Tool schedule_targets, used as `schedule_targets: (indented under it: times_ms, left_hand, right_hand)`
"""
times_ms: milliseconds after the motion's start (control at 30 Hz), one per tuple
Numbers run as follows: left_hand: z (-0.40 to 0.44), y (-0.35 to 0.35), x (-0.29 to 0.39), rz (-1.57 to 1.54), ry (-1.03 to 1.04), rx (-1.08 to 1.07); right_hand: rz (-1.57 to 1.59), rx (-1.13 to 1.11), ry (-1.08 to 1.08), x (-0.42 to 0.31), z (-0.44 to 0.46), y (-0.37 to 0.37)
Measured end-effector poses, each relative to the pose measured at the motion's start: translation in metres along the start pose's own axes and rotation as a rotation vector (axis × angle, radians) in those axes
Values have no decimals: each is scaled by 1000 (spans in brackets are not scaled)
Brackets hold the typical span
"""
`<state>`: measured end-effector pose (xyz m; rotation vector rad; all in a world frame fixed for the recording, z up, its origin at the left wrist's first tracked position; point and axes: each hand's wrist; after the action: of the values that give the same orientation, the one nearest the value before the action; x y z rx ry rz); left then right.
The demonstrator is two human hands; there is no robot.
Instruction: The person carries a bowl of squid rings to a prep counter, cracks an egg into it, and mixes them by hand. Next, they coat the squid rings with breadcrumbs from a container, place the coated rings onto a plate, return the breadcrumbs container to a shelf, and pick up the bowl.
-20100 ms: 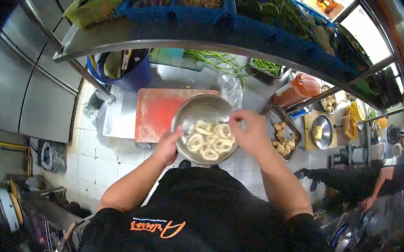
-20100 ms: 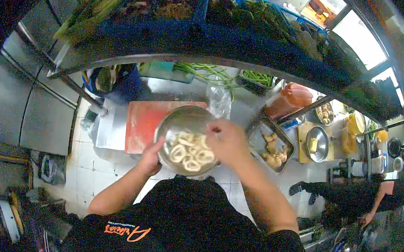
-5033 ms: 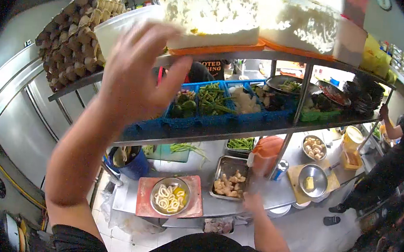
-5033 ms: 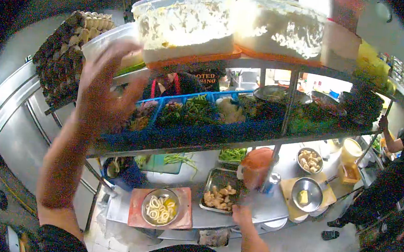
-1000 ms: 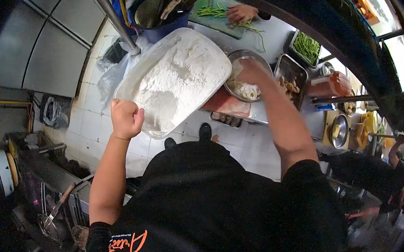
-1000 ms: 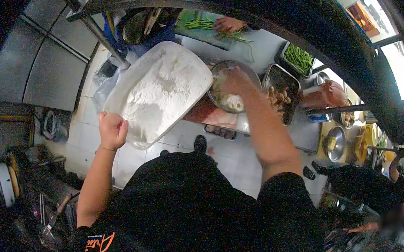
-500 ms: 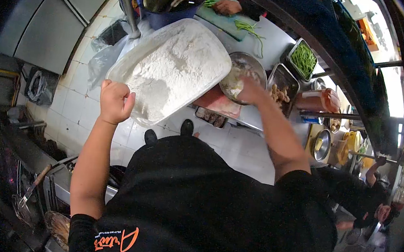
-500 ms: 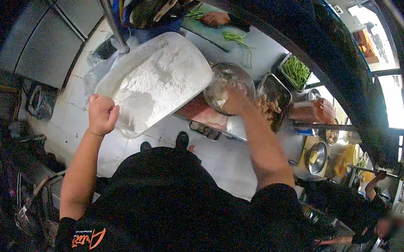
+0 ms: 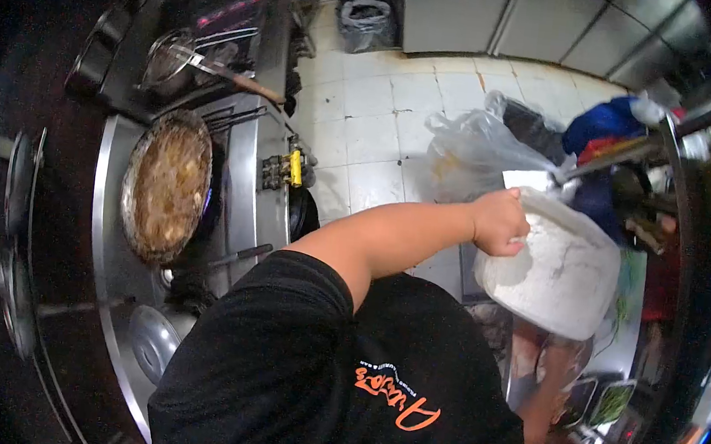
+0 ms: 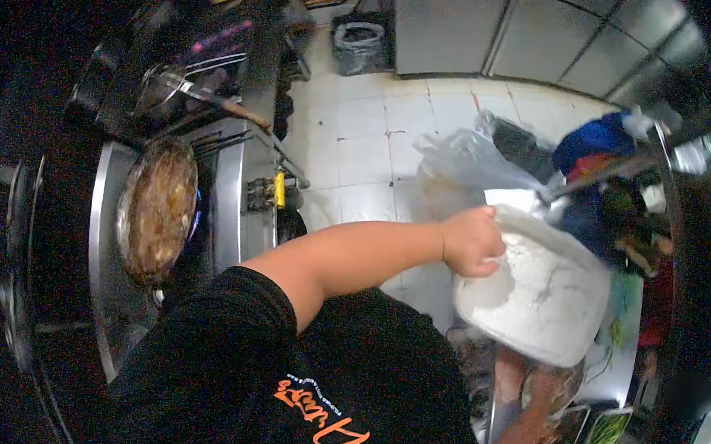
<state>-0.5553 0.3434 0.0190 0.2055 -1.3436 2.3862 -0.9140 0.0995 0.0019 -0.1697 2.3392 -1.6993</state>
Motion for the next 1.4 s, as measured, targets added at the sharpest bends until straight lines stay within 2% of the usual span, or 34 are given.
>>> schedule_targets:
  times_ms: [167,233,300,367,400,433,467,500,533,567,633,700,733,767,833,900,933,967,1033,1100,1167,1233,1333,1367,1400]
  left_hand:
    - [-5,1,2,-22,-30,83]
    - [-2,6,3,47,-31,-8]
    - [3,12,-1,42,-95,-273]
    - [-5,9,-2,-4,-15,-38]
    - [0,3,3,60,-30,-189]
    - [-4,5,-3,25,33,-45]
    - [1,-3,-1,24,-16,-109]
    - [3,1,-1,27,15,-54]
    - [2,2,0,-1,37,26]
    - [5,-1,1,9,67,-9]
    - [11,-7,4,21,91,-42]
    - [16,-8,7,-5,101,-45]
    - [15,-9,9,-9,104,-26]
    - [15,-9,10,-11,100,-4]
    - [16,-5,8,-32,113,29]
    - [13,-5,8,-34,96,28]
    - [13,-4,11,-36,95,28]
    - [14,-4,12,-34,111,37]
    - [15,-8,10,-23,138,46]
    - [13,-6,9,-29,114,7]
    - [13,-4,8,-30,110,22]
    - [13,-4,9,-27,101,39]
    - [16,-6,13,-27,109,45]
    - [16,-6,13,-32,107,38]
    - [17,-6,13,-35,106,31]
  right_hand:
    - [-17,38,-5,-1,5,-6]
    - [-18,54,-26,1,7,-9]
    - [-28,70,-59,1,4,-12]
    - [-106,107,-86,-4,-4,-12]
    - [-178,123,-83,-9,-8,-13]
    - [-254,122,-81,-21,-4,-11]
    - [-314,114,-63,-32,2,-9]
    - [-341,93,-16,-32,8,-9]
    - [94,268,151,18,62,64]
    - [-323,-85,149,14,77,42]
    - [125,-11,228,7,56,-9]
    - [429,-418,410,37,68,-25]
    - [430,-419,424,47,61,-19]
    - [351,-352,292,55,52,-8]
    - [269,-275,161,58,30,20]
    - [-205,574,-73,33,5,54]
    - [-170,471,0,34,13,57]
    - [-165,470,2,38,27,47]
    - [-69,-130,135,37,48,1]
    - [134,-92,93,14,19,-59]
    - [402,-192,298,30,44,-48]
    - [441,-250,270,31,42,-50]
    - [381,-280,224,16,40,-4]
    - [110,196,176,-4,19,30]
    - [-20,428,133,-7,18,44]
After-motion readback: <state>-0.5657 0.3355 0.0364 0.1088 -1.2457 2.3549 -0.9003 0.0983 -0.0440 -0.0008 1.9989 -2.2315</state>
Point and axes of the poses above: each hand's wrist, its own z-axis towards the middle knuckle, its own y-axis out of the palm, x = y × z, and after that the axes turned 14 degrees about y, right-handed
